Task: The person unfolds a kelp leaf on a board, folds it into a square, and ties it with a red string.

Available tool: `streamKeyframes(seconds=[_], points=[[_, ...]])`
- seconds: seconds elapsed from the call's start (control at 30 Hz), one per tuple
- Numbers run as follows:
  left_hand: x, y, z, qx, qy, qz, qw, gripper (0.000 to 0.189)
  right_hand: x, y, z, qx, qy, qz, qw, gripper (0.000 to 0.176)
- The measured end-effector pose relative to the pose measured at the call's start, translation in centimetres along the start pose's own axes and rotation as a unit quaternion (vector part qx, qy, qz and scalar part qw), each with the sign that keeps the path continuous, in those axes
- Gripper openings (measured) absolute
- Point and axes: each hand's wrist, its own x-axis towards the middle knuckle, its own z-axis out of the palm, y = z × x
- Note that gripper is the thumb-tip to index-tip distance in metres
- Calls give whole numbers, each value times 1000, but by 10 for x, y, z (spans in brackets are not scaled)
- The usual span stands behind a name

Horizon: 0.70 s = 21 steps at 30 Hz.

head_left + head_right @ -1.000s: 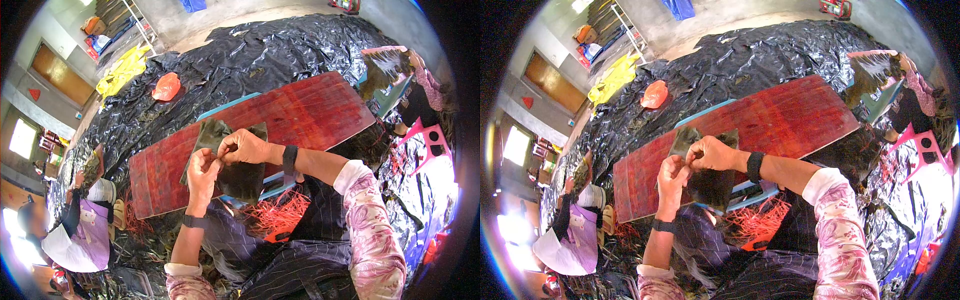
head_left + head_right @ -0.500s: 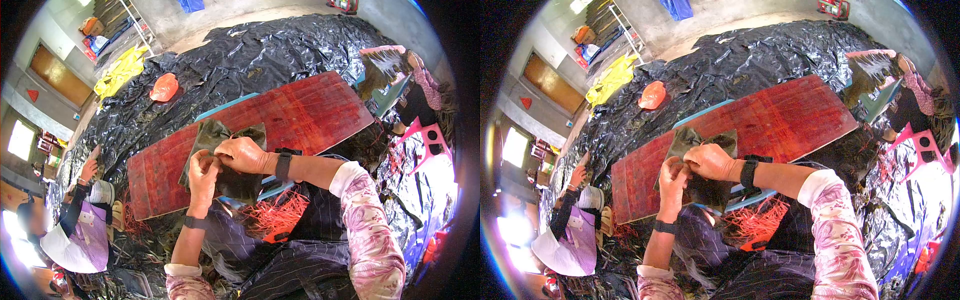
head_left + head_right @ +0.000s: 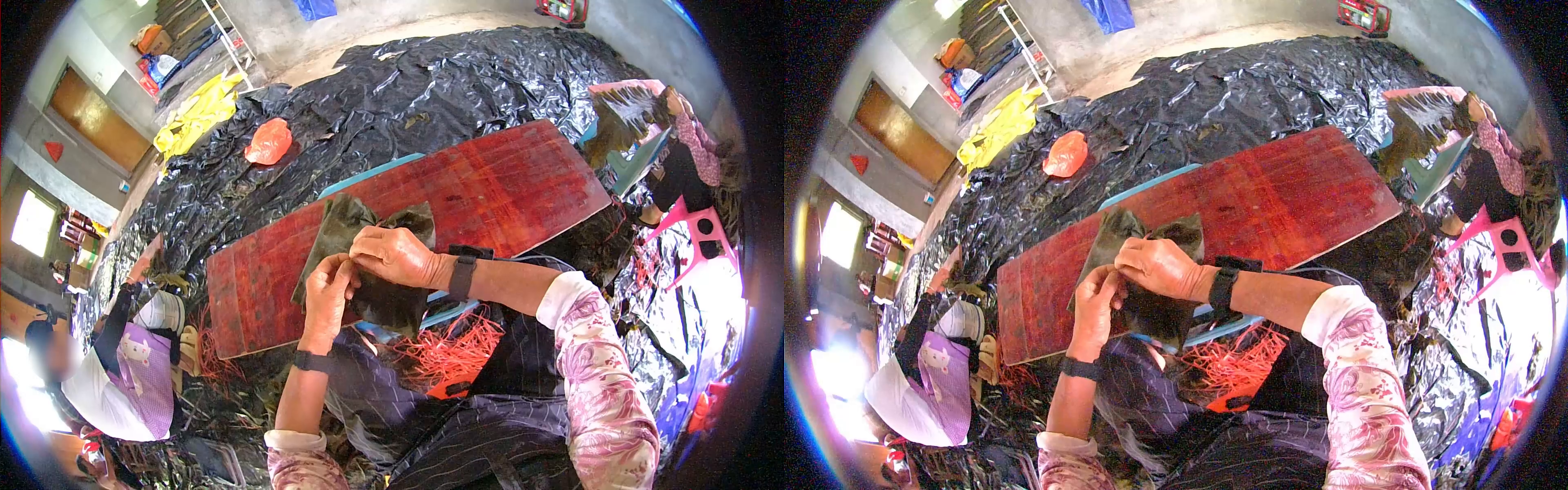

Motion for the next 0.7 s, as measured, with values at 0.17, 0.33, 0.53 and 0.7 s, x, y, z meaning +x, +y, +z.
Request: streamKeyframes(seconds=[0.17, 0.33, 0.53, 0.7], points=[[-1, -1, 8, 38, 29, 15, 999, 18, 1, 3, 0, 15, -20, 7, 1000, 11], [2, -3, 12, 48, 64, -2, 997, 17, -5, 3, -2, -26, -37, 0, 999, 11], [3, -3, 12, 13, 86, -20, 996, 17, -17, 5, -14, -102, -70, -28, 992, 10], [5, -9, 10, 27, 98, -17, 995, 16, -18, 1, -22, -160, -165, 17, 973, 20]])
